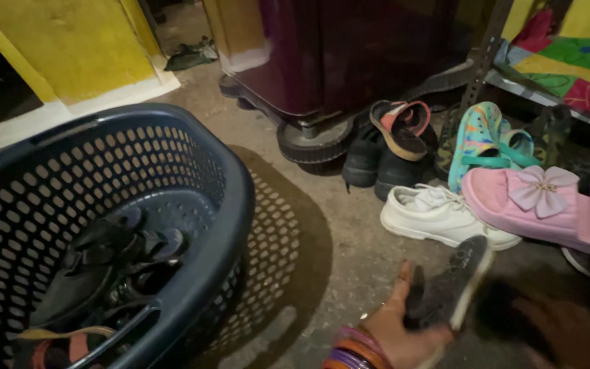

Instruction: The person wipes several pairs of shoes on the floor with a dark cloth. They clean a pair of patterned flip-flops, pink slides, and white sneakers, handling each item individually and wiping the surfaces before placing them back down.

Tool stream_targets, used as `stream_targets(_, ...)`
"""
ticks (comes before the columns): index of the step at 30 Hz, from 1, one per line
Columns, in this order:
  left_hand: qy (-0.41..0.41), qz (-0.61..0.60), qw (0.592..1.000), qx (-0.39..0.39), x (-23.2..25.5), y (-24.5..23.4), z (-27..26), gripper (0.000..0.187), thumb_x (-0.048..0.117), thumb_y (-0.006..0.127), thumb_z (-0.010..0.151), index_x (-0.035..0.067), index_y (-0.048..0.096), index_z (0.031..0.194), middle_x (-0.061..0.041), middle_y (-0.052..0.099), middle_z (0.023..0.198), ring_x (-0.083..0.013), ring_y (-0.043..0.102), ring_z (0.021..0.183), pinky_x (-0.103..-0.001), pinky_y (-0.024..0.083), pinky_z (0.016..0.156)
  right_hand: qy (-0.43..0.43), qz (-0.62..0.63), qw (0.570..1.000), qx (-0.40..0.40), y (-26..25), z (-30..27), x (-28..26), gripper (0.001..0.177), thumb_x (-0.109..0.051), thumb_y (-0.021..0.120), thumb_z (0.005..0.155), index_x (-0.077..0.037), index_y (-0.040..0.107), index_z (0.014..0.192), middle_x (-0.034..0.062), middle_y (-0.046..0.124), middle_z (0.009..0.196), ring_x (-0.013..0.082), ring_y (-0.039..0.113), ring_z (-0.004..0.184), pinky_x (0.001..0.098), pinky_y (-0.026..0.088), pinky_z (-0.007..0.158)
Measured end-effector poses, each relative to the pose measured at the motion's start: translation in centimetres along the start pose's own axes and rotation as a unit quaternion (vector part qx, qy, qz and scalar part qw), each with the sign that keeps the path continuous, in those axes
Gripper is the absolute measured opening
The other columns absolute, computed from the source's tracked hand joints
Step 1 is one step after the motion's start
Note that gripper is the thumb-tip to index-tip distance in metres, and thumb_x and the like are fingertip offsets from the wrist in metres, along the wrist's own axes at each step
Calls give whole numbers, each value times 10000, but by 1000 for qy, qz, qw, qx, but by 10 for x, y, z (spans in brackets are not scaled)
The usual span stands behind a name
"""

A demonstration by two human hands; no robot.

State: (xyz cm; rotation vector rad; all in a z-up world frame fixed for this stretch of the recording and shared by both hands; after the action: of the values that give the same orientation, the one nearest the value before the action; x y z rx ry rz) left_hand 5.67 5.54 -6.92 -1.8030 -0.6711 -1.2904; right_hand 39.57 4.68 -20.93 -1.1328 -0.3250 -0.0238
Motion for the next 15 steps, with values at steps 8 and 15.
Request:
stream_targets(8,-84,-457,872,-155,-79,64,55,534,505,486,1078,69,644,1343,-109,693,1200,-218,641,1043,-347,515,932,249,333,904,99,-179,83,-25,418,-227,690,901,-80,667,1291,190,723,1143,326,717,1041,421,524,980)
stream_targets(15,-105,-649,737,-153,-109,72,49,529,490,461,1128,99,658,1425,-101,718,1274,-217,686,1121,-338,563,986,-225,259,928,146,-267,116,-182,433,-253,618,867,-205,647,1297,21,675,1360,265,610,1242,484,434,1002)
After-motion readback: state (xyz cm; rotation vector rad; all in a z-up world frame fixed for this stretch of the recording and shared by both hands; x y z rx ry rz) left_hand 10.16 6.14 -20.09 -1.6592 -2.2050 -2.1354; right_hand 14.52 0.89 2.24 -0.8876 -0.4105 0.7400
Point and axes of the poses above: each hand's wrist, its own z-axis towards the middle knuckle, its own y-axis out of the palm, x = y × z, the point moved 10 cm from there along z, towards the middle knuckle
